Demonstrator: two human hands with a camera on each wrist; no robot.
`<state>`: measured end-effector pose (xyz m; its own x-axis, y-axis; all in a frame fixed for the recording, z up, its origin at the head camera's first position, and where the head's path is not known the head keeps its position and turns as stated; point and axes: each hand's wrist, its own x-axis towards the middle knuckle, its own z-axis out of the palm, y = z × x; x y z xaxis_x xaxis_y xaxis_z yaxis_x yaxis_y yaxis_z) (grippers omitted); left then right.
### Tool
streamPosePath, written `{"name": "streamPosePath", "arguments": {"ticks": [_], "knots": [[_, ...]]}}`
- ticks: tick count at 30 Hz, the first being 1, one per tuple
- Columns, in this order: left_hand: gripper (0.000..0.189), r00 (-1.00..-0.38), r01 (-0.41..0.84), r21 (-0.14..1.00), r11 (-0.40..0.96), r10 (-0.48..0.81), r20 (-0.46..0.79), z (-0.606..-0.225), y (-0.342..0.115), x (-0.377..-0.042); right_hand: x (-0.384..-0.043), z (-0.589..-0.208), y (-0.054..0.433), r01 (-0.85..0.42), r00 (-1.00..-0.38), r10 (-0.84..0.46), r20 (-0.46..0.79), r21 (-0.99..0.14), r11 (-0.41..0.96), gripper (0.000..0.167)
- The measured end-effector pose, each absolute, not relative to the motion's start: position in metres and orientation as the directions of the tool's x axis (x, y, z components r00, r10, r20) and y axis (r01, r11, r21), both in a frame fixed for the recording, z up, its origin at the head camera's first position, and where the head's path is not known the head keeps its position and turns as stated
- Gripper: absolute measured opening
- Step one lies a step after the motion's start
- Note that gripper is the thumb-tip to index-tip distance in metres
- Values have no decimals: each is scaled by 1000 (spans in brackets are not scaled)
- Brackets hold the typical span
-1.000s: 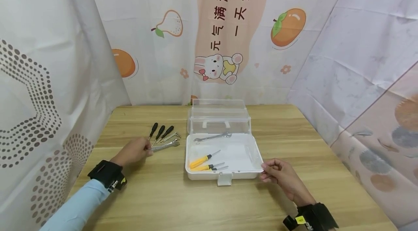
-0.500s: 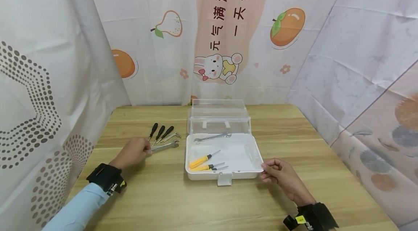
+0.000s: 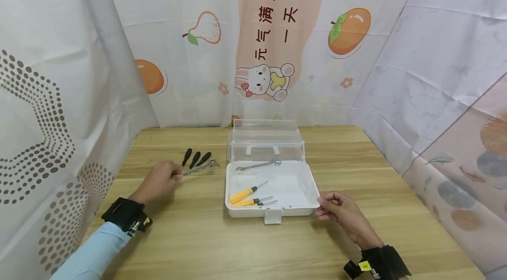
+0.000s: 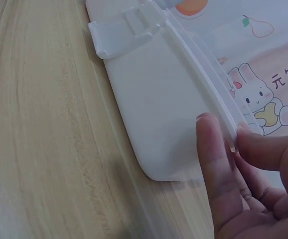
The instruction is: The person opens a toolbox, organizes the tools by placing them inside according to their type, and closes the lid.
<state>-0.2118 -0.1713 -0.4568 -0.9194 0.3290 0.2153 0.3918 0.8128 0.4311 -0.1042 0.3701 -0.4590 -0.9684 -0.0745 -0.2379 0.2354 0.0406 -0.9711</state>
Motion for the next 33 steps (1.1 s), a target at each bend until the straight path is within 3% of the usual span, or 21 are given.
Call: {"name": "streamPosePath", "arguments": {"ticks": [33], "knots": [[8,-897,416,452,789,273,349,-452,-166,-210,-103,-457,366,231,-971,-46,-233,-972,44,25]]}}
